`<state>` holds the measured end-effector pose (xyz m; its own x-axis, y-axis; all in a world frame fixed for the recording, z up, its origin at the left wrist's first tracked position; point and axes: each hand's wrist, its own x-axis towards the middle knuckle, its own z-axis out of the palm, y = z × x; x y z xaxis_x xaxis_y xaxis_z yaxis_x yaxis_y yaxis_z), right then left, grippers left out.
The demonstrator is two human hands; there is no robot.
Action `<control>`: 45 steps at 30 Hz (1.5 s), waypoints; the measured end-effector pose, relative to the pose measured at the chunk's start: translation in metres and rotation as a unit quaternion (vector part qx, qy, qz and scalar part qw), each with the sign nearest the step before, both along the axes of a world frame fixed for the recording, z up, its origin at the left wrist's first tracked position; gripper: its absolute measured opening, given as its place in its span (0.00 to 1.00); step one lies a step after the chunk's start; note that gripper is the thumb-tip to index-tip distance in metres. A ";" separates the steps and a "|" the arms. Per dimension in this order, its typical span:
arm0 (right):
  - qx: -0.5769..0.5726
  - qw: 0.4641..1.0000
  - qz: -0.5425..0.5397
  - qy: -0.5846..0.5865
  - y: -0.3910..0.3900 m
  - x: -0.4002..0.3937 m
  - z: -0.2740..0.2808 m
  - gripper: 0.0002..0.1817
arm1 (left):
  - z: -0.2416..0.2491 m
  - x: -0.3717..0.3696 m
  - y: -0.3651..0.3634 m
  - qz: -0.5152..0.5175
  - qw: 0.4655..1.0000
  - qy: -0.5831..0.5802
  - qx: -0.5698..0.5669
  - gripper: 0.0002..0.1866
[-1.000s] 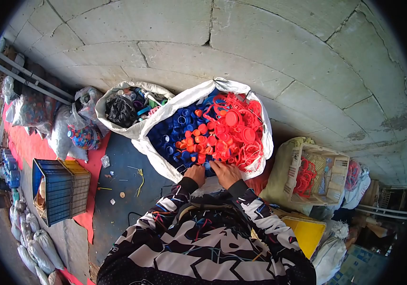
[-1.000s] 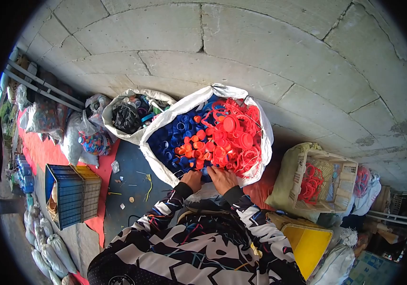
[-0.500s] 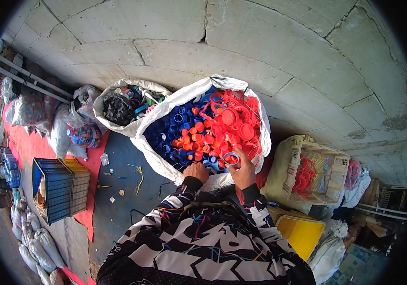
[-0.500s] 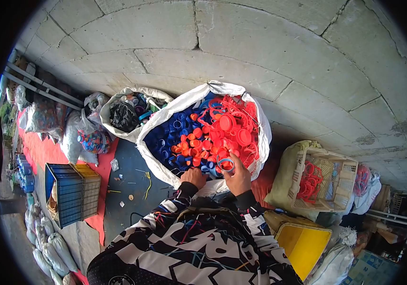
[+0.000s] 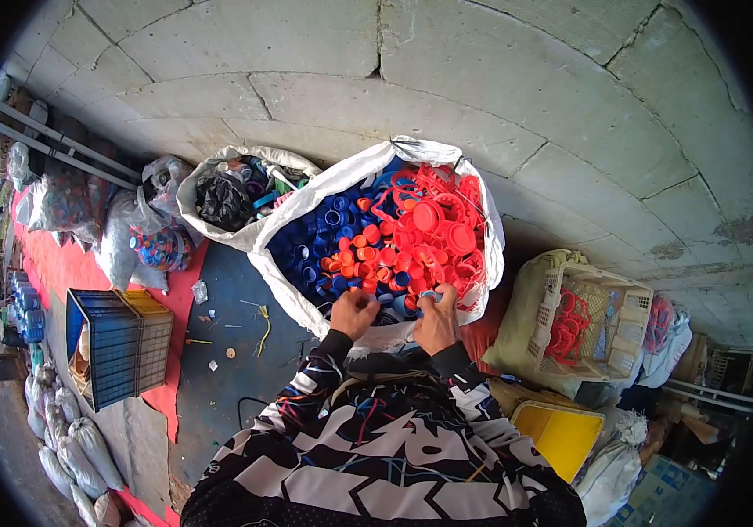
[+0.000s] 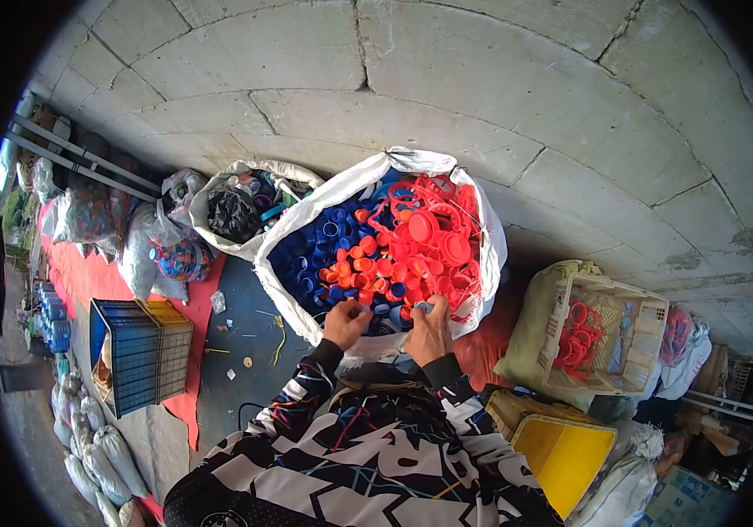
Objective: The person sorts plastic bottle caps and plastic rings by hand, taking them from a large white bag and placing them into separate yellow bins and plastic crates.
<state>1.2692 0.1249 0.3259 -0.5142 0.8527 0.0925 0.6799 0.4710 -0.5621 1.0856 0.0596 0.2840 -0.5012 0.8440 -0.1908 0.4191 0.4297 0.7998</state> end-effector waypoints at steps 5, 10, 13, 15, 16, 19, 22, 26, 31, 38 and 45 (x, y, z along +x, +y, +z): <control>-0.028 1.000 0.005 -0.012 -0.002 -0.007 -0.007 0.13 | -0.019 -0.019 0.003 0.064 0.964 -0.254 0.054 0.11; -0.014 0.997 0.010 -0.072 -0.007 -0.007 -0.018 0.15 | -0.013 -0.018 0.004 0.122 0.901 -0.414 0.051 0.09; 0.013 0.996 -0.004 -0.091 -0.011 -0.007 -0.015 0.14 | -0.009 -0.017 0.002 0.103 0.906 -0.411 0.014 0.09; 0.049 0.996 -0.022 -0.072 -0.012 -0.008 -0.014 0.13 | -0.005 -0.009 0.004 0.118 0.878 -0.460 0.063 0.07; 0.046 0.996 -0.013 -0.073 -0.012 -0.008 -0.016 0.14 | -0.002 -0.007 0.004 0.126 0.862 -0.482 0.089 0.06; 0.039 0.995 0.022 -0.088 -0.011 -0.005 -0.022 0.14 | 0.011 -0.010 0.005 0.179 0.811 -0.557 0.036 0.04; 0.028 0.990 0.053 -0.126 -0.012 -0.005 -0.021 0.13 | 0.014 -0.016 0.003 0.152 0.809 -0.567 0.014 0.04; 0.029 0.987 0.030 -0.155 -0.014 -0.014 -0.010 0.09 | 0.010 -0.016 0.004 0.142 0.830 -0.538 -0.015 0.07; 0.034 0.985 -0.005 -0.168 -0.018 -0.020 -0.025 0.10 | -0.018 -0.017 -0.001 0.085 0.855 -0.511 0.021 0.09; -0.289 0.934 -0.062 0.201 0.012 -0.004 -0.039 0.09 | -0.009 -0.018 0.005 0.066 0.862 -0.502 -0.005 0.10; -0.632 0.567 -0.109 0.516 0.031 -0.007 0.001 0.08 | 0.045 -0.006 0.030 -0.068 0.838 -0.541 0.018 0.16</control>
